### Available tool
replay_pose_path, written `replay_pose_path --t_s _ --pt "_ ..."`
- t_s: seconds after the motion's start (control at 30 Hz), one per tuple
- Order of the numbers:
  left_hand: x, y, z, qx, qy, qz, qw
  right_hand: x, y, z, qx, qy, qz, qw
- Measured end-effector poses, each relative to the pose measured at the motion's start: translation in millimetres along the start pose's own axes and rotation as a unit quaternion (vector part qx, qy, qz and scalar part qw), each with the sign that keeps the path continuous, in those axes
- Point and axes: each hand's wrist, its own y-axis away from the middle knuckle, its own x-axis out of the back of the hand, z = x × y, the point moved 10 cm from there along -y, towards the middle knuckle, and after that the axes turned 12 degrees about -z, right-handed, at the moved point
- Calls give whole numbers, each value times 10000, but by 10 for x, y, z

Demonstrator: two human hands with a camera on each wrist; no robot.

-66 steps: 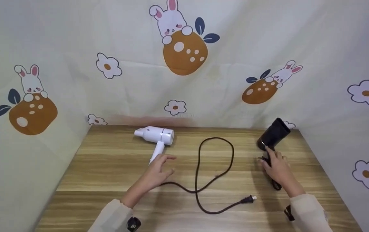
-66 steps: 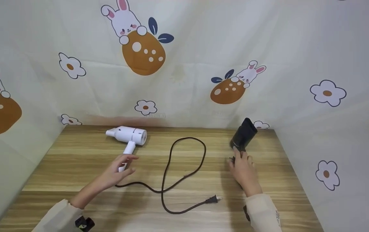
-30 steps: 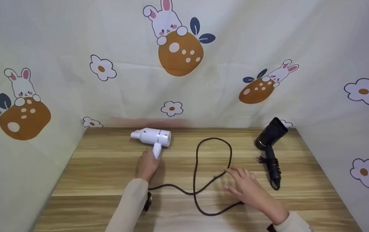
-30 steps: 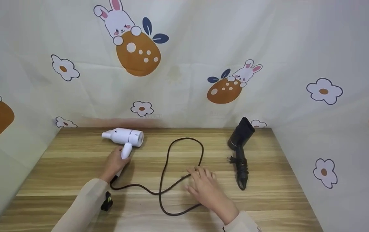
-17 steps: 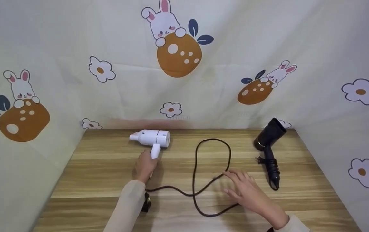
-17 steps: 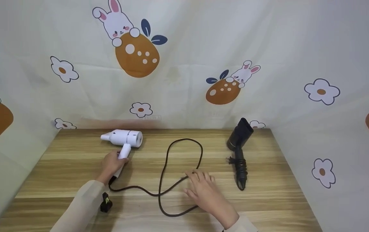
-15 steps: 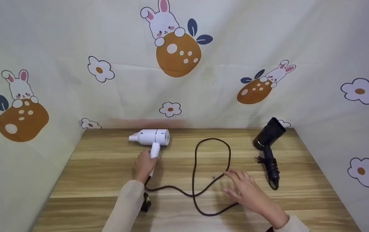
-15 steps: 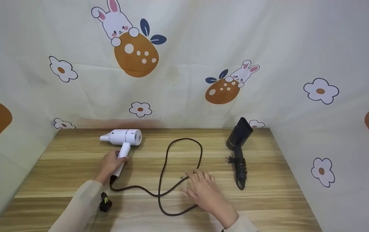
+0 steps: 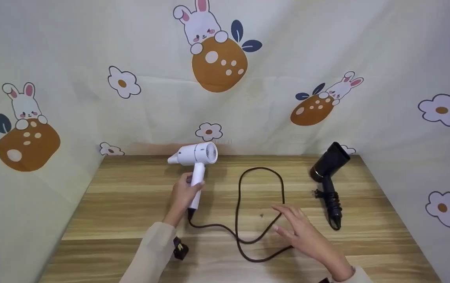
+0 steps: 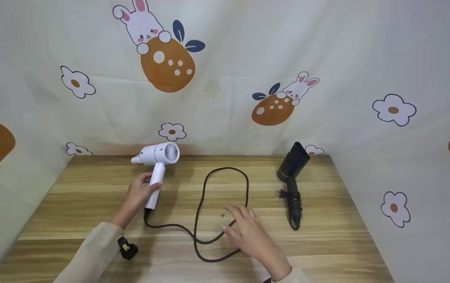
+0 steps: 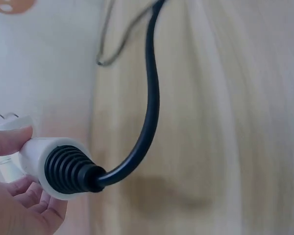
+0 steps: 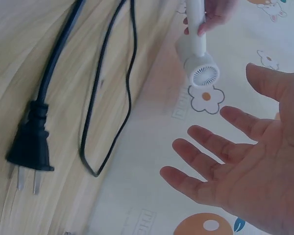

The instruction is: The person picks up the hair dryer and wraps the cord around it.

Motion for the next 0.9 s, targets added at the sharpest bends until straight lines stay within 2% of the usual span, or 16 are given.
replay_pose_path --t_s 0.13,0.23,0.37,0.5,0.6,0.73,0.9 --pt "-60 86 227 -271 570 -32 9980 -22 -37 -60 31 -259 -52 9996" --pt "-136 182 412 -538 972 -90 9938 -66 -62 -117 39 -422 -205 9989" --pt "-253 327 637 -936 1444 -336 9845 -103 -99 -198 100 -560 -344 9978" --pt "-334 462 788 -1124 1902 -657 9731 -122 -131 -257 145 -611 -435 9971" --pt "-332 552 874 -1231 2237 -768 9638 -142 -152 -294 170 -575 -516 9969" --pt "-295 653 959 -1420 2775 -866 9462 -165 -158 -326 209 -565 -600 9964" --pt "-233 751 1026 -1619 3698 -1032 9091 -130 -139 -373 583 -733 -459 9946"
